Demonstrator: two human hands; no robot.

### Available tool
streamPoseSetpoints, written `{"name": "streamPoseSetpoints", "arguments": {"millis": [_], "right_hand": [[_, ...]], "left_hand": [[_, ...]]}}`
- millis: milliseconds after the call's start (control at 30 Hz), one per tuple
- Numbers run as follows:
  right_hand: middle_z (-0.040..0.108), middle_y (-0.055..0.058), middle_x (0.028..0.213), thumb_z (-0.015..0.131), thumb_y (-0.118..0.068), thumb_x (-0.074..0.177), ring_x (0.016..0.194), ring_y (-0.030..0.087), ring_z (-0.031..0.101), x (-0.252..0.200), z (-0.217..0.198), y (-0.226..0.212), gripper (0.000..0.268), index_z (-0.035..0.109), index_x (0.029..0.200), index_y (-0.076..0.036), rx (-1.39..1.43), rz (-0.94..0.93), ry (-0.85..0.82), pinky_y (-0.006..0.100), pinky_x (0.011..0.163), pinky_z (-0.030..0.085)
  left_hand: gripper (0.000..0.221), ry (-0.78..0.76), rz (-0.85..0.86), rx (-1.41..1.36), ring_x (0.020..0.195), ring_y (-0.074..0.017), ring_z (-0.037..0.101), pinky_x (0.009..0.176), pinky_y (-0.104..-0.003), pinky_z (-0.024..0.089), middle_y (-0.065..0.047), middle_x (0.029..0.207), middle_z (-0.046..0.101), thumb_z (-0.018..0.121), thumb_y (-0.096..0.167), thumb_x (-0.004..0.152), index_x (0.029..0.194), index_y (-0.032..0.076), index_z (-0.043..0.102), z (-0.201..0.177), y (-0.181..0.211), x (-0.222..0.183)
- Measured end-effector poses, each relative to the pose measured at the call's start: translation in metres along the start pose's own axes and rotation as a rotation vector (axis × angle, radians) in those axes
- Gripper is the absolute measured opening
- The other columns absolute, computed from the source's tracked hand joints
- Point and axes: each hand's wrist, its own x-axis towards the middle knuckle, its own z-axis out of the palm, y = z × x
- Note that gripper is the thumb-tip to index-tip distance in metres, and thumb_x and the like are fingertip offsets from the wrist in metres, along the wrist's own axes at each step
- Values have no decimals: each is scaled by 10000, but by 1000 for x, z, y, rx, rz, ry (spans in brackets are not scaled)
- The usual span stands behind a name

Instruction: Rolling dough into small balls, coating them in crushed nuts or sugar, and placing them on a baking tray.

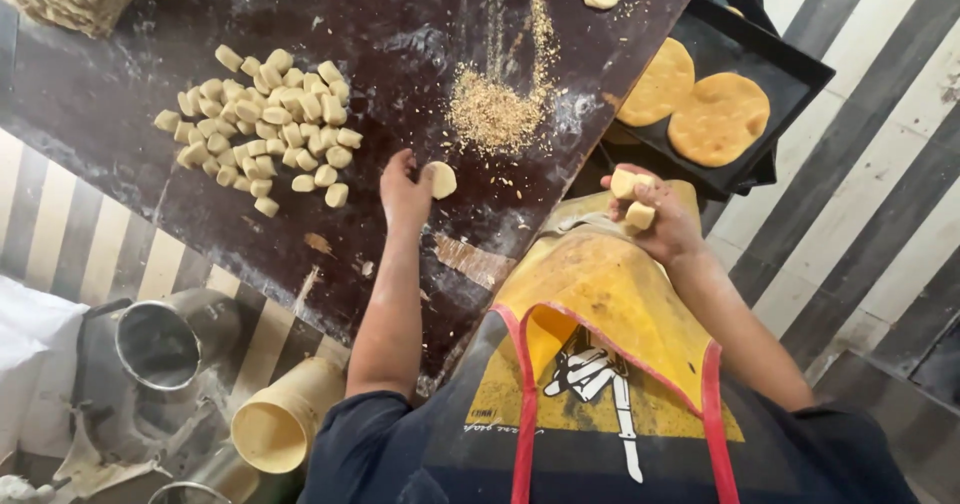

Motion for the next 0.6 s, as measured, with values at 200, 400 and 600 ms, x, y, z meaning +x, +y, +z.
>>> {"name": "streamPoseSetpoints", "arguments": {"millis": [200,400,600], "right_hand": [[599,216,1362,588,-65,928,1057,290,667,-10,16,-12,452,548,1378,-69,161,8,97,408,855,573],[628,211,1284,569,-12,909,1075,309,677,-22,2,-6,501,531,1408,-28,100,-77,152,418,886,592],[671,164,1176,651,-122,988,833,217,676,-25,1,-5,390,534,1357,-73,-9,-49,231,327,731,591]], "left_hand": [[378,-290,-194,119,879,-259,734,820,-385,576,-157,969,765,830,228,789,1075,3,729,0,7,6],[483,-595,17,-262,860,-154,735,754,-302,602,-84,974,757,829,169,727,1163,22,680,61,41,23],[639,-855,-143,-1182,1008,-199,712,890,-361,589,-118,1235,704,721,225,906,1459,20,474,141,170,57]]}}
